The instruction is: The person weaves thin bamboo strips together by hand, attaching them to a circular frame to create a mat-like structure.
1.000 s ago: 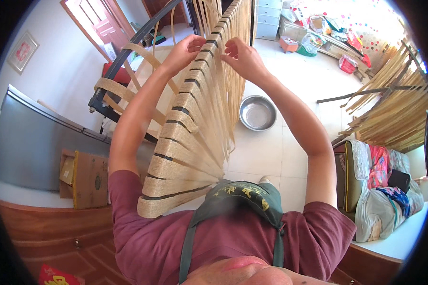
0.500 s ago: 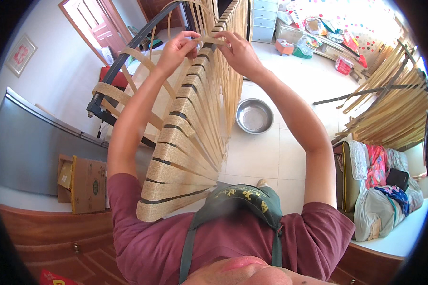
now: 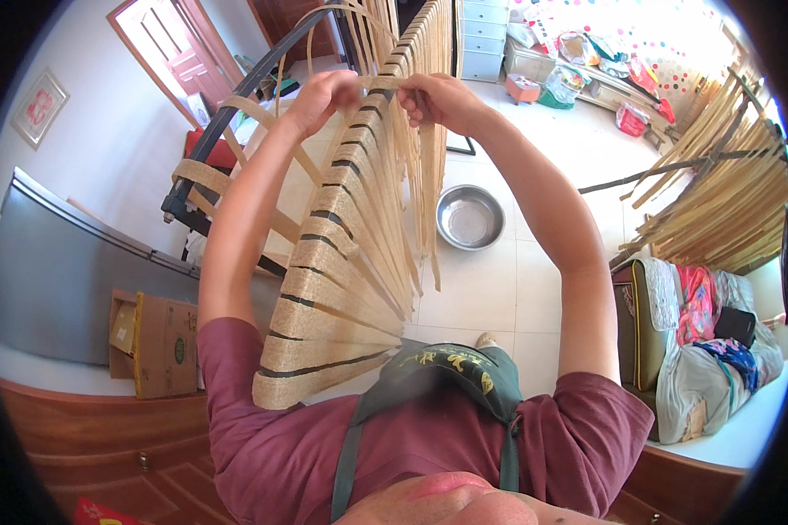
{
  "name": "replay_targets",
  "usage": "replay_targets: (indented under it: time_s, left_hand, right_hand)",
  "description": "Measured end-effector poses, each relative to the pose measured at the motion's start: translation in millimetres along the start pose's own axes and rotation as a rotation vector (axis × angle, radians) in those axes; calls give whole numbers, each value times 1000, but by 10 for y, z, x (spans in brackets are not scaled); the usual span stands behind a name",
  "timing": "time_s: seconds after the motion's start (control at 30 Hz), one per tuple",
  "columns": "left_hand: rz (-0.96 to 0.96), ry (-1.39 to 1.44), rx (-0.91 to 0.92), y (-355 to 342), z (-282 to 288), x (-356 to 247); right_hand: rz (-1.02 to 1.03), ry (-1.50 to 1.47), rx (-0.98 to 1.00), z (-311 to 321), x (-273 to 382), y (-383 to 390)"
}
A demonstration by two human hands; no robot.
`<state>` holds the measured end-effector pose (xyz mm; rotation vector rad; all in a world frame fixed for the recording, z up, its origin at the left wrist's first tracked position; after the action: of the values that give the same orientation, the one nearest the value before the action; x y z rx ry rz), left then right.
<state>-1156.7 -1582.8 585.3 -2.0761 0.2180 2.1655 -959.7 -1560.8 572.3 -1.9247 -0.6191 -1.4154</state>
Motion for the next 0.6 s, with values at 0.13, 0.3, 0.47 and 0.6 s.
replay_targets:
  time_s: [0.13,0.3,0.47,0.6]
  left_hand:
    - [56,48,-74,-13,-31,128]
    - [98,121,-48,-129,116,382]
    - [92,167,-54,-151,141,438]
    - [95,171,-77,-167,172,480]
  right_hand:
    - [-19,-39,0,28,-102,-12]
    - [-31,-47,5,-20,-134,-1]
    - [-24,-49,17,-33,-129,10]
    - [-7,-60,29,-61,-98,9]
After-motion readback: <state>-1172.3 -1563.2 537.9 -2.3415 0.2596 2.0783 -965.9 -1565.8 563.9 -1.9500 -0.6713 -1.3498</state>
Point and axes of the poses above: each hand's wrist, its own y-axis away from the middle knuckle, its own z-axis out of the back of the hand, x = y × z, the point moved 7 cm from there along -y, towards the middle knuckle, and after that the axes turned 12 degrees about z, right-handed, at the moved point
